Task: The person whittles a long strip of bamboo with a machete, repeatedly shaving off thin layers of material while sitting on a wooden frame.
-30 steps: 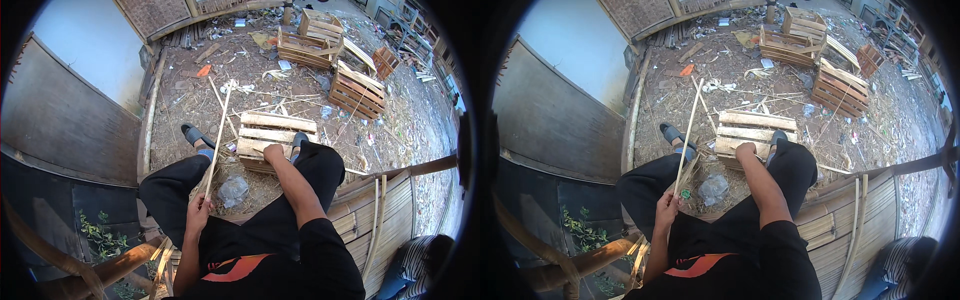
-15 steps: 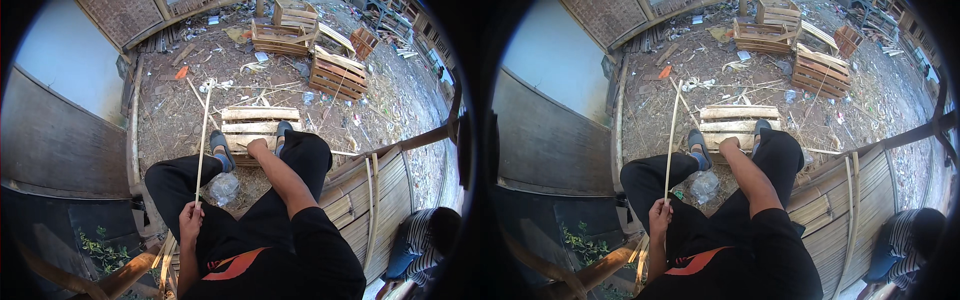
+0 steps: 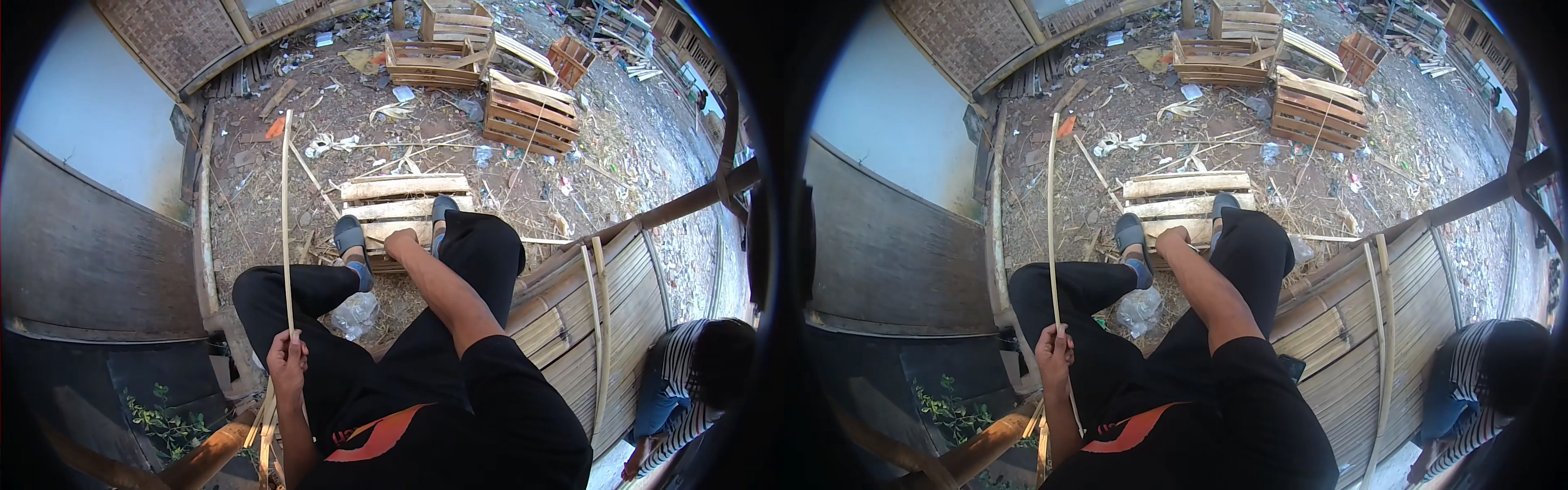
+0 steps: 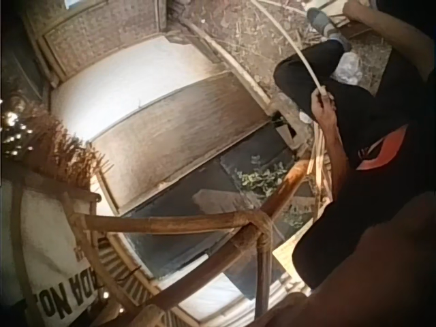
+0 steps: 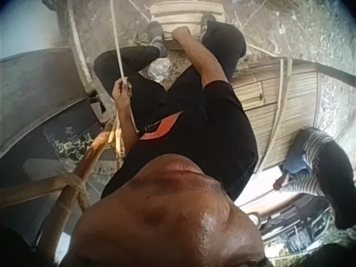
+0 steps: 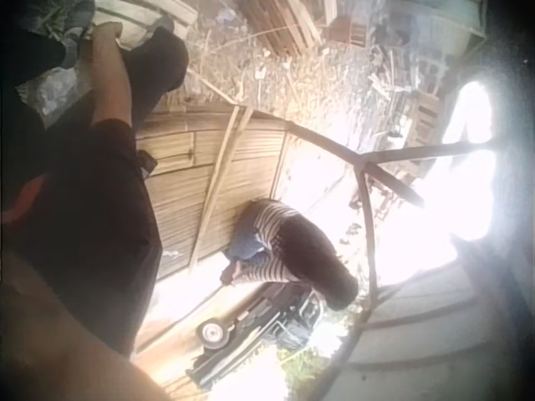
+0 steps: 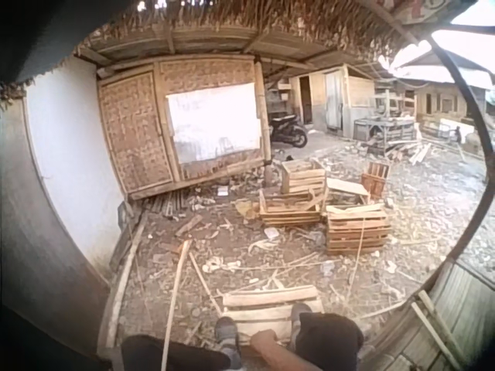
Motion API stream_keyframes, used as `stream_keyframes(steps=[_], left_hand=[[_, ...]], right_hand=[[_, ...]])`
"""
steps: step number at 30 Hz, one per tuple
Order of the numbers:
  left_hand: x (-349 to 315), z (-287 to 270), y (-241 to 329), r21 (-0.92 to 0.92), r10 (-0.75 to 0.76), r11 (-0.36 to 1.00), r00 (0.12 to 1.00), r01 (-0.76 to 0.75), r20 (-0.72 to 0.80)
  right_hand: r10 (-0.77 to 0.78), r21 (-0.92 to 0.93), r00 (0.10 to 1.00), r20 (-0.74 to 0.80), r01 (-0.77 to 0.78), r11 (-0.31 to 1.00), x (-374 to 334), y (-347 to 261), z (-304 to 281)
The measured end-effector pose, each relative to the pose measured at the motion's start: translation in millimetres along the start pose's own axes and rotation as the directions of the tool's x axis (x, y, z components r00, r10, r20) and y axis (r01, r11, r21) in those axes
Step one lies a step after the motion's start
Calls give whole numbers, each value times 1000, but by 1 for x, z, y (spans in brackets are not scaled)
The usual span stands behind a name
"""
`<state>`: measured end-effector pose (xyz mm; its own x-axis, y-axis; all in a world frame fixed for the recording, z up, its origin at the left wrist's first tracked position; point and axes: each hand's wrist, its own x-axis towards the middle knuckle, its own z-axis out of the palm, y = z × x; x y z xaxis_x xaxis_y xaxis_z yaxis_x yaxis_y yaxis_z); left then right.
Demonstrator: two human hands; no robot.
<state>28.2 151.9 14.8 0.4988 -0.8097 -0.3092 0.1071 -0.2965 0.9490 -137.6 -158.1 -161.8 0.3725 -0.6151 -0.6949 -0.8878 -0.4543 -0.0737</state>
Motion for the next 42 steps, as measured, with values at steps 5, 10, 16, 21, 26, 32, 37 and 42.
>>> stream_keyframes(steps=[5, 10, 16, 21, 26, 32, 37, 42], left_hand=[[-8, 1, 1, -2, -8, 1000, 1000, 8, 5], [-11, 2, 3, 2, 36, 999, 999, -36, 1], [-22, -4, 20, -50, 48, 997, 998, -50, -29], [-18, 3, 25, -28, 61, 998, 998, -62, -5], [-27, -1, 28, -48, 73, 996, 997, -73, -12], [-28, 0, 28, -25, 78, 997, 997, -79, -16], [-30, 0, 30, -22, 72, 997, 997, -73, -29], [-35, -1, 30, -1, 71, 997, 997, -71, -39]], right_hand=[[-5, 4, 1000, 20, 5, 1000, 8, 1, 9], [-17, 4, 1000, 13, 17, 1000, 2, 5, 8], [-24, -4, 999, 34, 24, 1000, 5, -6, 7], [-32, -23, 999, -10, 32, 999, -1, 9, -1], [-10, -8, 1000, -23, 9, 1000, -1, 9, 5], [-25, -11, 997, -68, 24, 1000, 0, 20, 9], [-8, -2, 1000, -26, 8, 1000, 7, 16, 8], [-71, -46, 996, 60, 74, 996, -3, 8, -1]])
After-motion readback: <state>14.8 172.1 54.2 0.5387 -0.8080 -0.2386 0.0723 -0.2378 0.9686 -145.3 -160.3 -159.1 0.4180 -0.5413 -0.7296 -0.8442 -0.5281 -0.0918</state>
